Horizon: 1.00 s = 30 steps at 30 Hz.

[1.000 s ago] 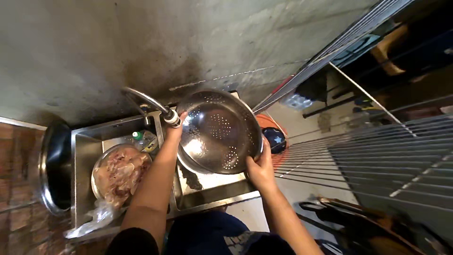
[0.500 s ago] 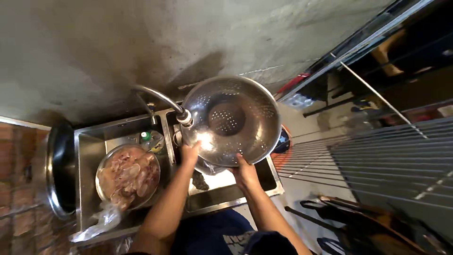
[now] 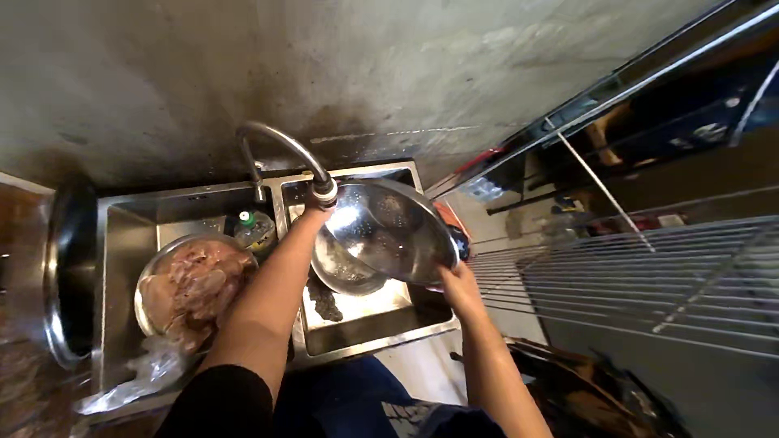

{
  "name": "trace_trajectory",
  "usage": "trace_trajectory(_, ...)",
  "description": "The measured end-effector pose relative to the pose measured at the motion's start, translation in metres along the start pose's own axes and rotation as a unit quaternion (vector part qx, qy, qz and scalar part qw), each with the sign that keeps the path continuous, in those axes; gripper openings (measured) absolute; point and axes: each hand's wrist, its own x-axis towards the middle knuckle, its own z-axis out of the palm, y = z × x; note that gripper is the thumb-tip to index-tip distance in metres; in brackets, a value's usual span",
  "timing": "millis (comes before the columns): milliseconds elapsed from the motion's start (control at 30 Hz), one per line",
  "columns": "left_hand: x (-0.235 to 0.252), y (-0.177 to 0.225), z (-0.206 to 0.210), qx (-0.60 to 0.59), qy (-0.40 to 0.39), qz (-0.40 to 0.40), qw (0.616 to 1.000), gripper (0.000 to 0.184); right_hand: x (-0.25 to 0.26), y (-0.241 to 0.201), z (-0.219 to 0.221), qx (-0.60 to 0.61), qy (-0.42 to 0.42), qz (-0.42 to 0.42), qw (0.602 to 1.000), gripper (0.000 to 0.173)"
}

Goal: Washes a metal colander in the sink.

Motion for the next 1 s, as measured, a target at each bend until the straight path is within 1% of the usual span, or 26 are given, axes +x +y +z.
trace_trajectory(33,0.013,-0.005,0.006,0.024,0.012,0.045,0.999,0.039,0.000,-0.005,0.004,-0.069,-0.010,0.024,0.997,0.037)
trace_trajectory(67,0.021,-0.005,0.011,0.034,0.033,0.066,0.997,0.035,-0.002,-0.006,0.011,-0.104,-0.004,0.044,0.994,0.037)
trace_trajectory(100,0.023,-0.002,0.012,0.022,0.044,0.061,0.997,0.035,-0.005,-0.003,0.018,-0.106,0.010,0.060,0.992,0.036)
trace_trajectory(133,0.023,0.003,0.010,-0.003,0.054,0.042,0.998,0.039,-0.007,0.000,0.024,-0.080,0.023,0.072,0.994,0.037)
trace_trajectory(167,0.020,0.003,0.007,-0.024,0.068,0.023,0.997,0.043,-0.008,0.004,0.029,-0.033,0.031,0.082,0.996,0.038)
trace_trajectory(233,-0.004,0.010,-0.007,-0.013,0.072,-0.025,0.997,0.048,-0.014,0.013,0.043,0.108,0.031,0.097,0.989,0.037)
trace_trajectory(300,-0.031,0.008,-0.010,-0.011,0.047,-0.087,0.995,0.052,-0.022,0.011,0.057,0.250,0.028,0.118,0.961,0.035)
trace_trajectory(367,-0.061,-0.001,0.006,-0.062,0.013,-0.156,0.986,0.058,-0.024,0.003,0.069,0.348,0.007,0.127,0.929,0.036)
trace_trajectory(433,-0.099,-0.009,0.037,-0.149,-0.013,-0.208,0.967,0.066,-0.020,-0.003,0.080,0.412,-0.027,0.129,0.902,0.037)
trace_trajectory(467,-0.118,-0.010,0.054,-0.194,-0.038,-0.229,0.953,0.066,-0.016,-0.006,0.085,0.429,-0.048,0.132,0.892,0.036)
trace_trajectory(533,-0.152,0.000,0.077,-0.249,-0.092,-0.244,0.933,0.060,-0.011,-0.007,0.094,0.443,-0.101,0.135,0.880,0.034)
trace_trajectory(600,-0.175,0.010,0.085,-0.244,-0.129,-0.250,0.928,0.066,-0.007,0.000,0.102,0.439,-0.151,0.139,0.875,0.030)
trace_trajectory(633,-0.181,0.012,0.082,-0.236,-0.135,-0.244,0.931,0.067,-0.006,0.002,0.104,0.438,-0.172,0.139,0.871,0.029)
trace_trajectory(700,-0.190,0.012,0.068,-0.206,-0.125,-0.228,0.943,0.061,-0.007,0.006,0.107,0.442,-0.196,0.143,0.864,0.029)
trace_trajectory(767,-0.198,0.008,0.051,-0.159,-0.097,-0.212,0.959,0.059,-0.005,0.010,0.107,0.435,-0.201,0.130,0.868,0.033)
trace_trajectory(800,-0.201,0.005,0.046,-0.128,-0.076,-0.205,0.967,0.062,0.000,0.011,0.105,0.421,-0.201,0.110,0.878,0.037)
trace_trajectory(867,-0.207,0.012,0.047,-0.080,-0.043,-0.204,0.975,0.063,0.010,0.018,0.089,0.351,-0.171,0.050,0.919,0.044)
trace_trajectory(933,-0.213,0.028,0.064,-0.042,-0.011,-0.180,0.983,0.054,0.017,0.026,0.057,0.222,-0.111,-0.013,0.969,0.049)
trace_trajectory(967,-0.219,0.037,0.073,-0.013,0.004,-0.161,0.987,0.049,0.020,0.031,0.042,0.147,-0.085,-0.046,0.984,0.051)
trace_trajectory(1000,-0.226,0.047,0.080,0.030,0.011,-0.150,0.988,0.049,0.028,0.041,0.029,0.077,-0.074,-0.093,0.990,0.053)
